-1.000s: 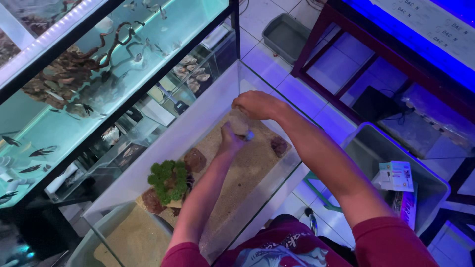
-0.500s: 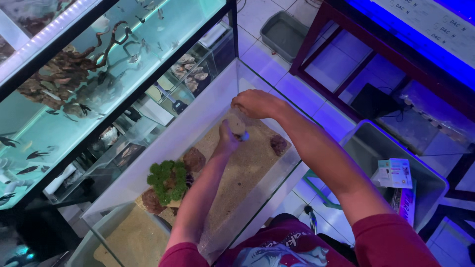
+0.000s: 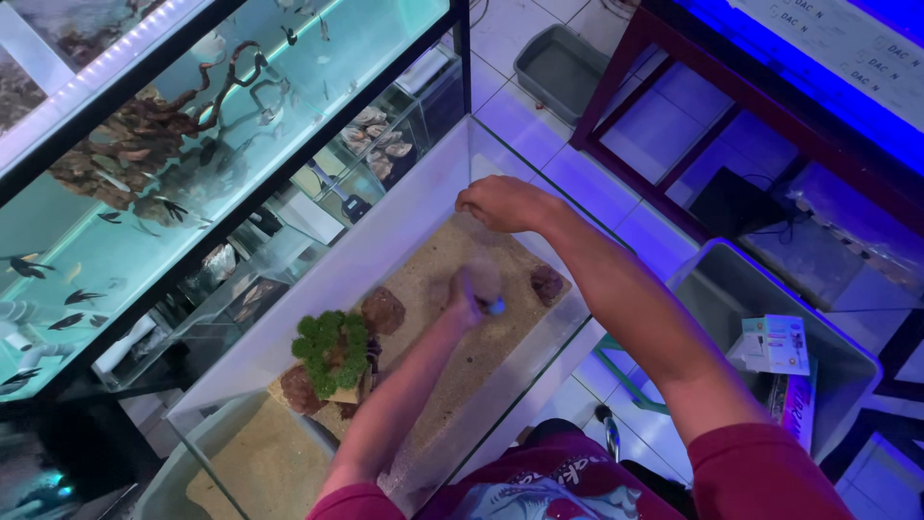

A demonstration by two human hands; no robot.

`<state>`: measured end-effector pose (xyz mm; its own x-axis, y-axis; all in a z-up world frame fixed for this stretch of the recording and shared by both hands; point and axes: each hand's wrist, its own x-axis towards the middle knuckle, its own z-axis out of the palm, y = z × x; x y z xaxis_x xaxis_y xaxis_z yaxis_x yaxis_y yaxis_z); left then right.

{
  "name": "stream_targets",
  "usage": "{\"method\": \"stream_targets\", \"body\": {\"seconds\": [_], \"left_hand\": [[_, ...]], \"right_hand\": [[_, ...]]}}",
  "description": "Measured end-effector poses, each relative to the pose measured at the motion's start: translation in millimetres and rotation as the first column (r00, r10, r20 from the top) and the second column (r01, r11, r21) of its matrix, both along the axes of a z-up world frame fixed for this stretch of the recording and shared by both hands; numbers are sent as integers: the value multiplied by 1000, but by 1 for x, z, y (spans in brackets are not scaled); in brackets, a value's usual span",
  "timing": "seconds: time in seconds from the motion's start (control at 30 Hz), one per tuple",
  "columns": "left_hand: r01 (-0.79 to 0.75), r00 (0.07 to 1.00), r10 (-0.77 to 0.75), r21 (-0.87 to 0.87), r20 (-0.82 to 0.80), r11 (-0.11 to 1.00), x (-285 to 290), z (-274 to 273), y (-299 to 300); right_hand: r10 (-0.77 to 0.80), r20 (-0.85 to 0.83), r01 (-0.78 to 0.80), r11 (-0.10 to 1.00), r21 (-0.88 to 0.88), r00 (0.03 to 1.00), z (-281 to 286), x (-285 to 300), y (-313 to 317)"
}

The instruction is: The person prepares an aquarium by scooping sand from a plastic bin with a small cup and spreading it into a glass tank containing rocks and a plant.

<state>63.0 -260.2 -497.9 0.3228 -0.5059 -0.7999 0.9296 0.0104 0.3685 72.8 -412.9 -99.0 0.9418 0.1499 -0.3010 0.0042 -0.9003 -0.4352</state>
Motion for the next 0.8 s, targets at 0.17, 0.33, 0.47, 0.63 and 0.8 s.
{"method": "stream_targets", "body": {"seconds": [0.17, 0.33, 0.47, 0.63, 0.8], "left_hand": [[-63, 996, 59, -63, -65, 996, 26, 69, 8], [-30, 999, 29, -40, -23, 999, 5, 70, 13], [69, 996, -60, 133, -72, 989, -8, 75, 9], [17, 999, -16, 37, -32, 999, 10, 83, 11], [89, 992, -85, 41, -93, 995, 18, 64, 0]], "right_hand": [[-1, 34, 0, 1000, 26, 999, -8, 1, -1], [9, 52, -10, 1000, 18, 999, -7, 1, 0], [-5, 40, 4, 1000, 28, 999, -8, 1, -2], [-5, 49, 3, 999, 35, 999, -8, -1, -1], [-6, 23, 5, 999, 37, 1000, -2, -1, 0]]}}
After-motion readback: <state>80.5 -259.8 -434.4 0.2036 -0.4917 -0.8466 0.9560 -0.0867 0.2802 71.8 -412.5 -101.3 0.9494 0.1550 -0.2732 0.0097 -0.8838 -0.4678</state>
